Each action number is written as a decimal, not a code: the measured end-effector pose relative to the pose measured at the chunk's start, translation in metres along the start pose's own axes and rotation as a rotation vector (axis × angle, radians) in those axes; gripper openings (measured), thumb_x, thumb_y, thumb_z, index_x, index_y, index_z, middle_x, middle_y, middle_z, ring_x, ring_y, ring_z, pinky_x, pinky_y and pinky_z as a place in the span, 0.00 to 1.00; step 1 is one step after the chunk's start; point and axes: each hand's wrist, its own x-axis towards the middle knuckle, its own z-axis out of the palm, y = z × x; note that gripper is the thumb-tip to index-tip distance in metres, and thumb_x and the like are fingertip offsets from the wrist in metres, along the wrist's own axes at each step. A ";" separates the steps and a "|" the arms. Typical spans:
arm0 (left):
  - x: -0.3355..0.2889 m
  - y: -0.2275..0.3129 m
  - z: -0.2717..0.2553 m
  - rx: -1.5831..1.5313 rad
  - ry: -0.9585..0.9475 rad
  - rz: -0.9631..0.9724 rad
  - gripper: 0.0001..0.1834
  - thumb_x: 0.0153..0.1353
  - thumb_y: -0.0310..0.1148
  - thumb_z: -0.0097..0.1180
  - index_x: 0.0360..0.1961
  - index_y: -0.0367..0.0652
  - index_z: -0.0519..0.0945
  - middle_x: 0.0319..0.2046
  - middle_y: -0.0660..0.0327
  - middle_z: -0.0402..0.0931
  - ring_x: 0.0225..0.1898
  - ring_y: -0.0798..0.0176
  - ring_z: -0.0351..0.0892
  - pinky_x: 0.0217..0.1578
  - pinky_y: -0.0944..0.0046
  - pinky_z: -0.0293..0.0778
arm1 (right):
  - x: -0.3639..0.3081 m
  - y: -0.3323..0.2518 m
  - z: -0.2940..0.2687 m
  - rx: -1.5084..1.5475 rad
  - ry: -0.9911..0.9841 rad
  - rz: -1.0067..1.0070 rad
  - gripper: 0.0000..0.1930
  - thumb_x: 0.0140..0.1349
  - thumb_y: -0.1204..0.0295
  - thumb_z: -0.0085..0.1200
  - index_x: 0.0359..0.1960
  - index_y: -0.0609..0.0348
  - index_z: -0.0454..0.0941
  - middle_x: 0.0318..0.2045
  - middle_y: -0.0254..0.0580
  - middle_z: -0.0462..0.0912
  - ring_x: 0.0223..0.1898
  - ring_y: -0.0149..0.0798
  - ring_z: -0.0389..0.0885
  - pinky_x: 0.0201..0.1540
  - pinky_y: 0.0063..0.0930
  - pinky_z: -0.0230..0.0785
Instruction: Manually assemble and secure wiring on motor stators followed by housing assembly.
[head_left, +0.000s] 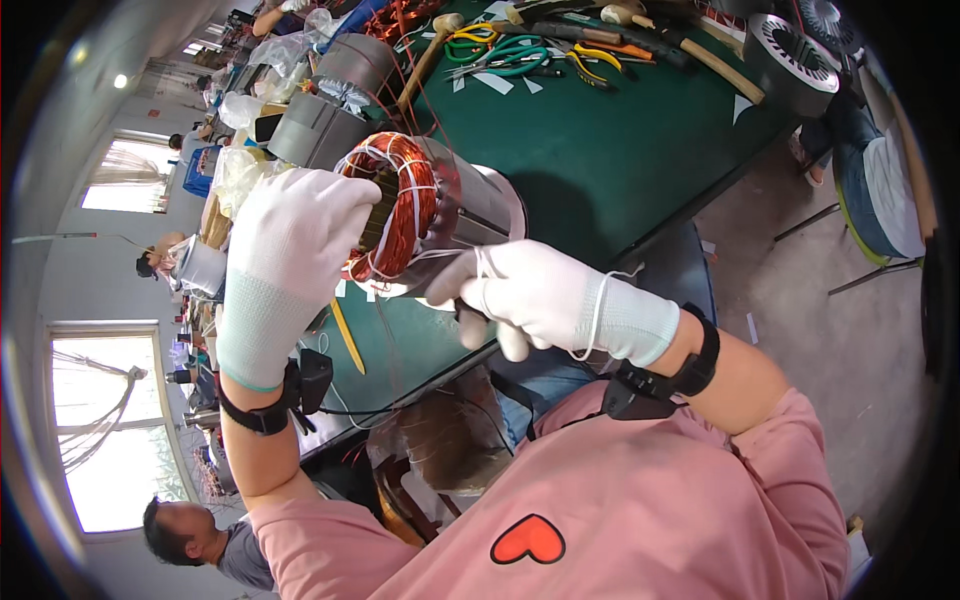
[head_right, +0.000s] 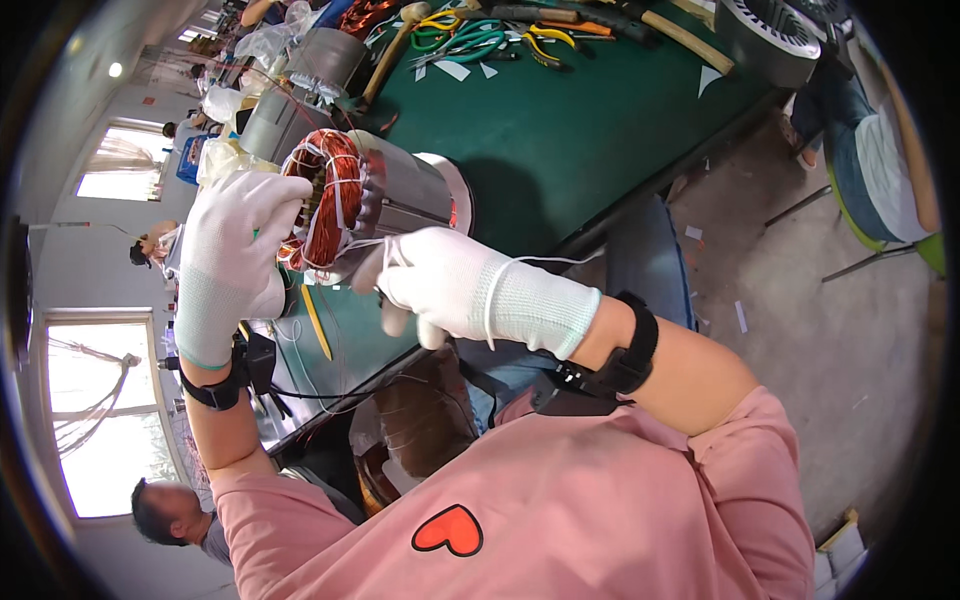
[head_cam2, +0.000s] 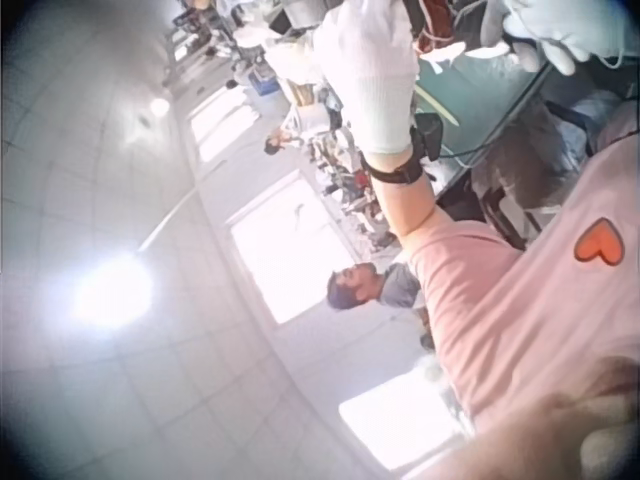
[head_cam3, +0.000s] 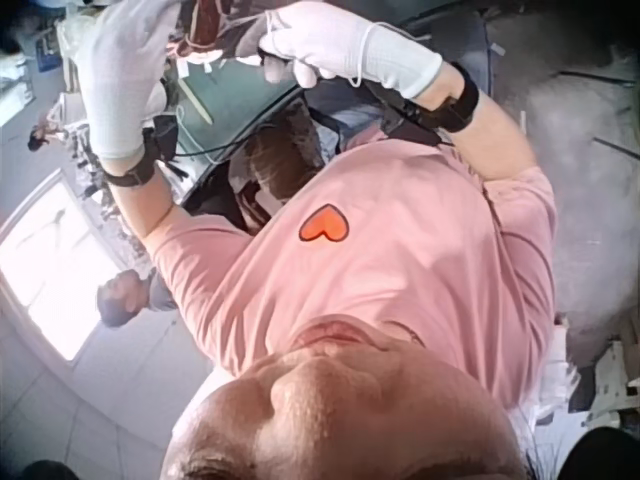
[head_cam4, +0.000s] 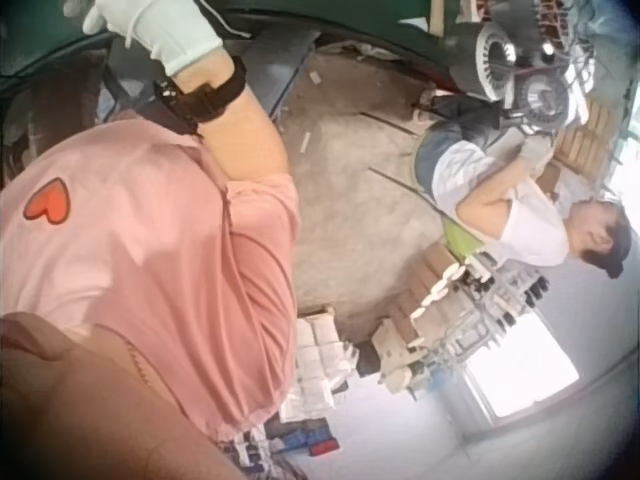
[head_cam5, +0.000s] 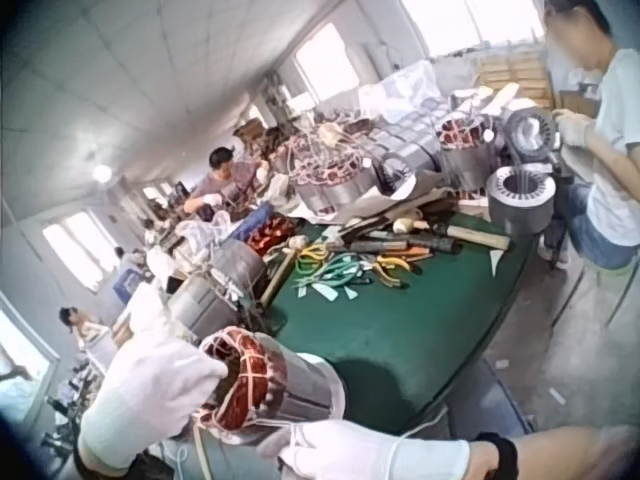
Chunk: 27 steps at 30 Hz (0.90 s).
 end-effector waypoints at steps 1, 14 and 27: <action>0.000 0.002 0.000 0.002 -0.003 0.004 0.09 0.60 0.26 0.58 0.42 0.41 0.84 0.38 0.53 0.82 0.41 0.45 0.79 0.45 0.54 0.74 | -0.001 0.005 -0.001 0.004 0.001 -0.004 0.15 0.75 0.71 0.40 0.54 0.58 0.79 0.31 0.36 0.82 0.18 0.20 0.70 0.18 0.14 0.60; -0.021 0.037 0.032 0.156 0.248 0.243 0.20 0.45 0.29 0.67 0.43 0.46 0.83 0.55 0.59 0.76 0.58 0.45 0.74 0.53 0.44 0.73 | -0.004 0.018 0.007 -0.596 0.345 -0.316 0.16 0.68 0.58 0.56 0.38 0.60 0.81 0.25 0.44 0.84 0.30 0.42 0.84 0.36 0.36 0.75; -0.024 0.003 0.036 -0.081 0.451 -0.006 0.13 0.57 0.20 0.59 0.43 0.41 0.85 0.51 0.53 0.81 0.56 0.43 0.78 0.57 0.49 0.72 | 0.004 0.026 0.011 -1.034 0.689 -0.673 0.14 0.69 0.64 0.56 0.25 0.55 0.76 0.17 0.45 0.77 0.20 0.51 0.79 0.22 0.41 0.68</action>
